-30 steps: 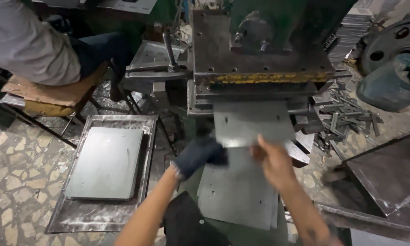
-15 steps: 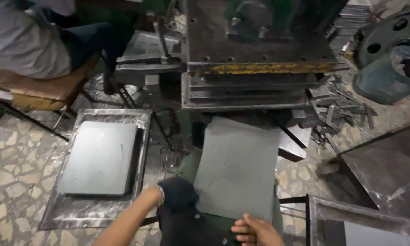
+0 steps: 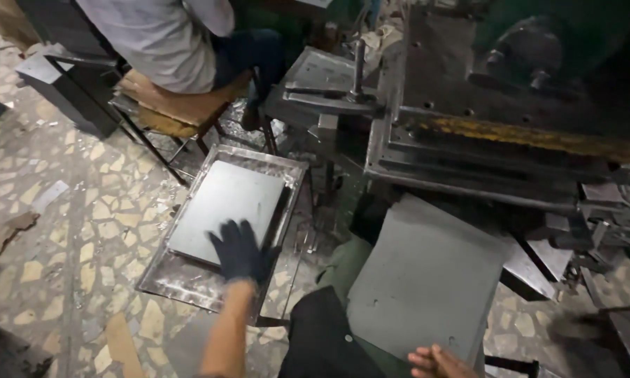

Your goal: Feeding metal sheets into an industrial stamping machine to punch holes and forming the plates.

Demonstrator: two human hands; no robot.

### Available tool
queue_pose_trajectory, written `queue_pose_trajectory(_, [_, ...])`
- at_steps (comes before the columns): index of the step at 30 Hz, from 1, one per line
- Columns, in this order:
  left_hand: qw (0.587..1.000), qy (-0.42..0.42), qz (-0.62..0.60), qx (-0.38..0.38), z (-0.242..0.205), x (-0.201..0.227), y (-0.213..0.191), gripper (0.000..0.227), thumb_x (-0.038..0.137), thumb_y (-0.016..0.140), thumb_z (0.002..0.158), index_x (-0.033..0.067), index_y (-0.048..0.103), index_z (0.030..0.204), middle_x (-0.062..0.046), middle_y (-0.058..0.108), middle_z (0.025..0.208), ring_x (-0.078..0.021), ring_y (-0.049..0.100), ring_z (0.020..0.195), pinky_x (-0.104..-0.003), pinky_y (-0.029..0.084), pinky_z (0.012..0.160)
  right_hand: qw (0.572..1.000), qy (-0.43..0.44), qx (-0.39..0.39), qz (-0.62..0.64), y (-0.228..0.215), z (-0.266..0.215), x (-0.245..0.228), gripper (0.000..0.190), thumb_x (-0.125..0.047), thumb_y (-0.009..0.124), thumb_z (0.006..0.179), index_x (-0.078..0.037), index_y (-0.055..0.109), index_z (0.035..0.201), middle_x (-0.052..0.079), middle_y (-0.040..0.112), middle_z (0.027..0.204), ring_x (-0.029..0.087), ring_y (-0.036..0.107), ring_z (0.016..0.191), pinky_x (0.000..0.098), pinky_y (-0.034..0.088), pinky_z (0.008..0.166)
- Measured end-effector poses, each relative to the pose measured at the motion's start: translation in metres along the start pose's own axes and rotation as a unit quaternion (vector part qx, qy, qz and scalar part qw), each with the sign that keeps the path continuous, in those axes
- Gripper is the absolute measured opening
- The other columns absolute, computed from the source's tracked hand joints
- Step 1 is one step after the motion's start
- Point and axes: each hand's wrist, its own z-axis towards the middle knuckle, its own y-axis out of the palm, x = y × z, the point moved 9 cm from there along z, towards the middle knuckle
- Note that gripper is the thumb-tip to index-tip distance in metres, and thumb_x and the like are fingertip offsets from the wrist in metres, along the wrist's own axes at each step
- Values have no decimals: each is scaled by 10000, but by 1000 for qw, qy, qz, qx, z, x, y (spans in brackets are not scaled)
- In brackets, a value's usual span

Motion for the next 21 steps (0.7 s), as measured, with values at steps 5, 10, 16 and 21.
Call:
queue_pose_trajectory(5, [963, 102, -67, 240, -93, 35, -100, 614, 353, 643, 831, -41, 557, 1294, -274, 577, 1348, -462, 512, 1286, -631, 292, 1200, 998, -55, -36, -8, -19, 41, 9, 466, -160, 427, 1034, 185, 569, 1313, 435, 727, 1183, 507, 717, 918, 557, 582, 839])
queue_pose_trajectory(10, [969, 104, -141, 176, -59, 11, -93, 620, 448, 652, 820, 9, 587, 1252, -235, 589, 1329, -430, 554, 1205, -526, 394, 1087, 995, -72, 55, -42, 51, -33, -32, 458, -135, 472, 1045, 223, 625, 1287, 454, 742, 1144, 528, 711, 894, 571, 573, 819])
queue_pose_trajectory(16, [975, -48, -170, 133, 35, -92, -141, 728, 508, 444, 1046, -75, 462, 1481, -324, 385, 1570, -458, 343, 1468, -575, 209, 1218, 994, -62, 47, -83, 74, -71, -58, 480, -188, 410, 1061, 169, 602, 1319, 419, 739, 1209, 495, 708, 952, 587, 567, 821])
queue_pose_trajectory(21, [968, -162, 2, 190, 35, -84, -107, 736, 595, 363, 1089, -37, 535, 1425, -315, 507, 1460, -456, 462, 1334, -584, 314, 1058, 999, -29, 17, -25, 43, -38, -43, 496, -218, 375, 1073, 150, 553, 1354, 408, 692, 1275, 508, 673, 1029, 619, 545, 857])
